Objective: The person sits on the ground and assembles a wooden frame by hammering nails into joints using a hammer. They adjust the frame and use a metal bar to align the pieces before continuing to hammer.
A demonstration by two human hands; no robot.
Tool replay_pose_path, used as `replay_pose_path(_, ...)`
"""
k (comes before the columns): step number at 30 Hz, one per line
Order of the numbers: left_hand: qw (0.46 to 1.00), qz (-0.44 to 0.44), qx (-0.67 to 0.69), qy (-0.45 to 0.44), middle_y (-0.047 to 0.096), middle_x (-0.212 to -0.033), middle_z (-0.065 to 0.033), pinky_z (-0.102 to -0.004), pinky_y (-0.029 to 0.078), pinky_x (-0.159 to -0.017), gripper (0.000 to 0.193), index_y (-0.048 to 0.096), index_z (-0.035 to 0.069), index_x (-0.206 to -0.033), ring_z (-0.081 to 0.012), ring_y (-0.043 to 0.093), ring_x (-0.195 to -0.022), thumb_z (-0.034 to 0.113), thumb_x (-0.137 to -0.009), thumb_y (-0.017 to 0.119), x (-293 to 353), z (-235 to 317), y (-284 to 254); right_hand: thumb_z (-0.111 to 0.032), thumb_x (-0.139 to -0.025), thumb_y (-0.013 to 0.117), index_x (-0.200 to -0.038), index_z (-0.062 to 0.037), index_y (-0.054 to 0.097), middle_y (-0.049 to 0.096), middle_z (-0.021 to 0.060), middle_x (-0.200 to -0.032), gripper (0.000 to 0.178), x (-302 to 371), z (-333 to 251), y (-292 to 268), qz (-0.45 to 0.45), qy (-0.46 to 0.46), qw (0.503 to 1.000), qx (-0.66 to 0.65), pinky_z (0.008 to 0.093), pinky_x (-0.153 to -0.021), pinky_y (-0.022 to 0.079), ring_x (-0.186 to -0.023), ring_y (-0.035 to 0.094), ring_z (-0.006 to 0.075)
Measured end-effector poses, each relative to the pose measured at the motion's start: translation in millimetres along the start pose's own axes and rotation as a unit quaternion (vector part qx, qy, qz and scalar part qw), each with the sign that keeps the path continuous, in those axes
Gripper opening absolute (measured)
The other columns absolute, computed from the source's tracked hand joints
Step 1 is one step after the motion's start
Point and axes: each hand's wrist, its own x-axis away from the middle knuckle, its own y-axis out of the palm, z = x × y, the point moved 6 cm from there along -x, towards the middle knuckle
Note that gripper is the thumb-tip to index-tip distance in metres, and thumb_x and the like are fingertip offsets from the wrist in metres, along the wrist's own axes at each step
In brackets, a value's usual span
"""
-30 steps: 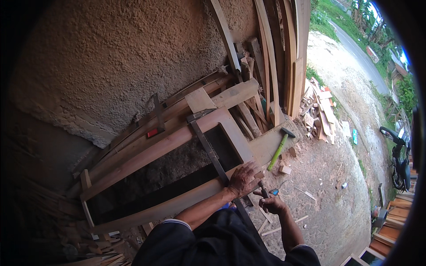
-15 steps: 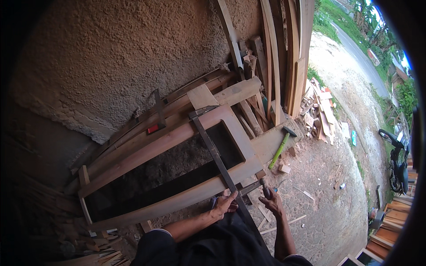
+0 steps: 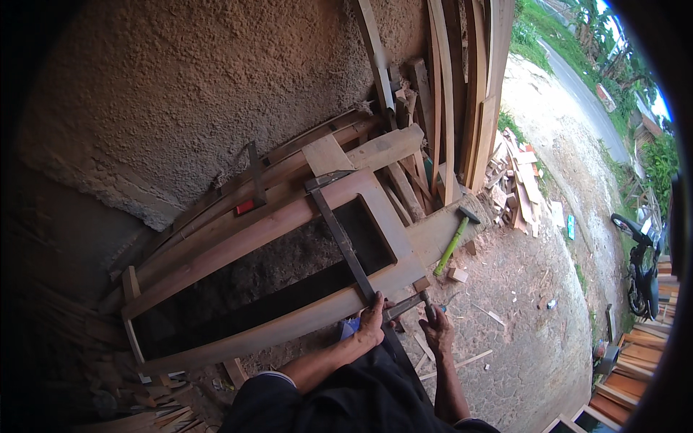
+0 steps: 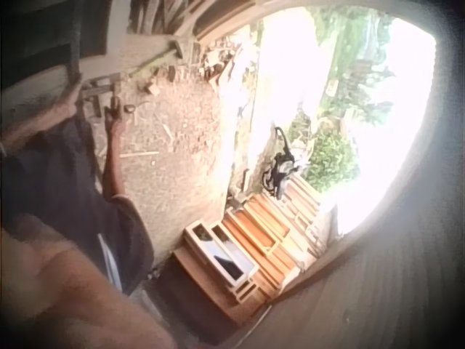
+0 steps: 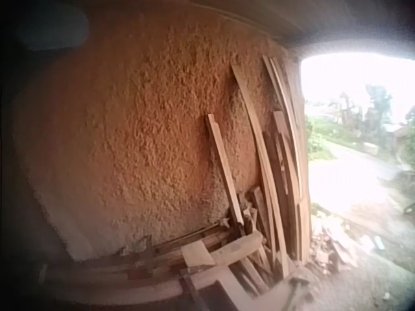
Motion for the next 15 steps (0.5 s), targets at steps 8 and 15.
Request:
replay_pose_path(8,1.000,-0.007,-0.006,-0.012,0.070,-0.084,-0.0128,-0.0323,0.049,-0.048,0.050,0.065,0.006,-0.095,-0.0275,0.069,-0.065,0.054,-0.086,0.075,-4.4,-2.5,1.5,-0.022,-0.087,0.078,-0.141,-0.0048,0.053,0.071,0.0118,-0.105,0.062,-5.3,22.0,-6.9,-0.074,-0.072,0.995,-0.007,0.0318,-0.076,0.055,-0.088,0.071,0.0259)
replay_pose_path(15,1.000,0.006,0.005,0.000,0.069,-0.084,-0.0114,-0.0331,0.047,-0.045,0.048,0.064,0.005,-0.094,-0.0280,0.069,-0.064,0.051,-0.086,0.077,-3.7,-0.8,3.0,-0.032,-0.099,0.065,-0.132,-0.0048,0.060,0.065,0.0064,-0.085,0.043,19.8,55.1,-0.5,-0.099,0.122,0.882,-0.444,0.0282,-0.055,0.049,-0.064,0.062,0.0166)
